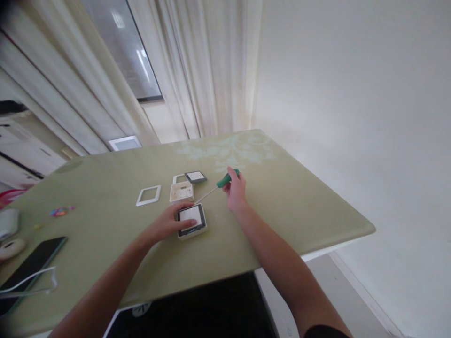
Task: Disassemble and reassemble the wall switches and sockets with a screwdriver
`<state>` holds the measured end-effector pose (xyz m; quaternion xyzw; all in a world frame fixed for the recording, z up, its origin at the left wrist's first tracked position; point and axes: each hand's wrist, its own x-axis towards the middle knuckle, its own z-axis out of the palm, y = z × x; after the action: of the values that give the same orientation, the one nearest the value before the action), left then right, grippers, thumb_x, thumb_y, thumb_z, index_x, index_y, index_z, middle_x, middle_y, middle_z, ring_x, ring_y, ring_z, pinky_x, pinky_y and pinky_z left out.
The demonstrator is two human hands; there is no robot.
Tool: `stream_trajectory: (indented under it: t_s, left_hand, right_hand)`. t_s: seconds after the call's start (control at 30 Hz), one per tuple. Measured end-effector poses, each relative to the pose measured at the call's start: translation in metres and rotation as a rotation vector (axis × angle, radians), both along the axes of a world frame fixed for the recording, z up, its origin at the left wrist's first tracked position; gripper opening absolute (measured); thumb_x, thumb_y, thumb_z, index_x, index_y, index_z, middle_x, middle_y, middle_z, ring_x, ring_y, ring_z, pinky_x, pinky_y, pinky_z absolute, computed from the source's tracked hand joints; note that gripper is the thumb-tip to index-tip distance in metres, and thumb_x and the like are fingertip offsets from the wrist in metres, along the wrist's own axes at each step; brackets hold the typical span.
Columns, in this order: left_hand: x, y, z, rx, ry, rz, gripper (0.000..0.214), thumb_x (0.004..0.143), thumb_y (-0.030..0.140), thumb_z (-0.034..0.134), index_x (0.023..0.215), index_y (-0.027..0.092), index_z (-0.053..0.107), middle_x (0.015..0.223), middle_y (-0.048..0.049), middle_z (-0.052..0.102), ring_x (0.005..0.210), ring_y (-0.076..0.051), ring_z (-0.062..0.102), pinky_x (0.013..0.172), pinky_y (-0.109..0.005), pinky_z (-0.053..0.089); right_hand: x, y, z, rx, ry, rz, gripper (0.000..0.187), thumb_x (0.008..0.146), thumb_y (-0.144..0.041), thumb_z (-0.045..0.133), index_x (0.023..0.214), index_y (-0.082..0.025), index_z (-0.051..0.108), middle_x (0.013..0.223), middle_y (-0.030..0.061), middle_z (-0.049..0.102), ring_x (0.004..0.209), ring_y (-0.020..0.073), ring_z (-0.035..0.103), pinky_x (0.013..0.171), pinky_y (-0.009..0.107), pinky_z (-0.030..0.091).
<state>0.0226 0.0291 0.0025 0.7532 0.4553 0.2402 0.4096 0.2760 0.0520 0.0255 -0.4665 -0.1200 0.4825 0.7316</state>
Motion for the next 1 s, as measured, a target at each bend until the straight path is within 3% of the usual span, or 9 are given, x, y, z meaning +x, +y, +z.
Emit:
stream_trajectory:
  t_s: [0.07,0.27,0.47,0.57,0.7,0.77,0.87,0.93,1.0]
  left_hand:
    - [0.001,0.0,0.001,0.0,-0.011,-0.005,0.063,0.074,0.06,0.093,0.122,0.021,0.082,0.122,-0.0106,0.083,0.112,-0.035,0.076,0.096,-0.045,0.063]
    - [0.006,0.011,-0.004,-0.035,-0.002,-0.038,0.049,0.099,0.065,0.072,0.101,0.017,0.079,0.095,-0.0065,0.081,0.085,-0.023,0.076,0.077,-0.037,0.063]
    - [0.011,0.018,-0.004,-0.012,0.074,-0.042,0.048,0.096,0.064,0.075,0.098,0.017,0.08,0.086,-0.0046,0.08,0.073,-0.019,0.073,0.066,-0.032,0.058]
    - [0.001,0.018,0.001,0.124,0.128,0.073,0.051,0.093,0.069,0.07,0.086,0.02,0.082,0.079,-0.0033,0.078,0.072,-0.021,0.07,0.065,-0.031,0.053]
    - [-0.041,0.032,0.011,0.344,0.253,0.38,0.068,0.105,0.071,0.037,0.071,0.02,0.069,0.065,-0.0025,0.062,0.068,-0.021,0.061,0.064,-0.031,0.044]
    - [-0.069,0.046,0.015,0.403,0.334,0.489,0.073,0.107,0.068,0.021,0.077,0.02,0.068,0.071,-0.0063,0.065,0.075,-0.025,0.064,0.067,-0.033,0.046]
    - [-0.105,0.064,0.014,0.416,0.483,0.484,0.063,0.095,0.071,0.046,0.107,0.018,0.076,0.111,-0.0153,0.078,0.11,-0.036,0.071,0.091,-0.041,0.055]
    - [-0.122,0.07,0.011,0.381,0.598,0.458,0.072,0.086,0.073,0.058,0.128,0.017,0.074,0.134,-0.0206,0.076,0.129,-0.045,0.066,0.101,-0.051,0.054]
    - [-0.132,0.072,0.007,0.343,0.718,0.436,0.083,0.085,0.075,0.06,0.142,0.016,0.07,0.144,-0.0248,0.071,0.133,-0.051,0.064,0.102,-0.06,0.054]
  right_hand:
    - [0.001,0.002,-0.002,-0.015,-0.005,-0.003,0.019,0.109,-0.034,0.072,0.106,-0.015,0.069,0.086,-0.0031,0.067,0.06,0.0076,0.058,0.052,0.019,0.05]
    - [0.003,0.004,-0.006,-0.027,-0.02,0.0,0.02,0.109,-0.035,0.072,0.112,-0.016,0.07,0.094,-0.0004,0.07,0.066,0.0096,0.063,0.056,0.021,0.055]
    - [0.004,0.005,-0.008,-0.004,-0.032,0.007,0.023,0.109,-0.038,0.071,0.116,-0.016,0.07,0.097,0.0009,0.071,0.07,0.0108,0.065,0.059,0.023,0.058]
    - [0.007,0.006,-0.009,0.014,-0.033,0.005,0.024,0.109,-0.039,0.071,0.114,-0.016,0.07,0.095,0.0005,0.071,0.068,0.0104,0.065,0.058,0.022,0.057]
    - [0.01,0.008,-0.011,0.027,-0.031,-0.005,0.025,0.109,-0.04,0.071,0.109,-0.016,0.07,0.09,-0.0011,0.07,0.064,0.0095,0.063,0.056,0.022,0.056]
    - [0.011,0.008,-0.012,0.026,-0.032,-0.006,0.025,0.109,-0.04,0.071,0.108,-0.016,0.071,0.088,-0.0015,0.07,0.063,0.0093,0.062,0.056,0.022,0.055]
    - [0.01,0.009,-0.013,0.018,-0.035,-0.005,0.025,0.109,-0.041,0.071,0.107,-0.016,0.071,0.089,-0.0011,0.07,0.064,0.0098,0.063,0.058,0.023,0.056]
    - [0.01,0.01,-0.013,0.011,-0.035,-0.006,0.026,0.109,-0.042,0.071,0.107,-0.016,0.071,0.089,-0.0013,0.07,0.064,0.0097,0.063,0.058,0.023,0.056]
    - [0.009,0.009,-0.012,0.007,-0.035,-0.006,0.026,0.109,-0.041,0.071,0.107,-0.016,0.07,0.088,-0.0017,0.069,0.063,0.0093,0.061,0.056,0.022,0.055]
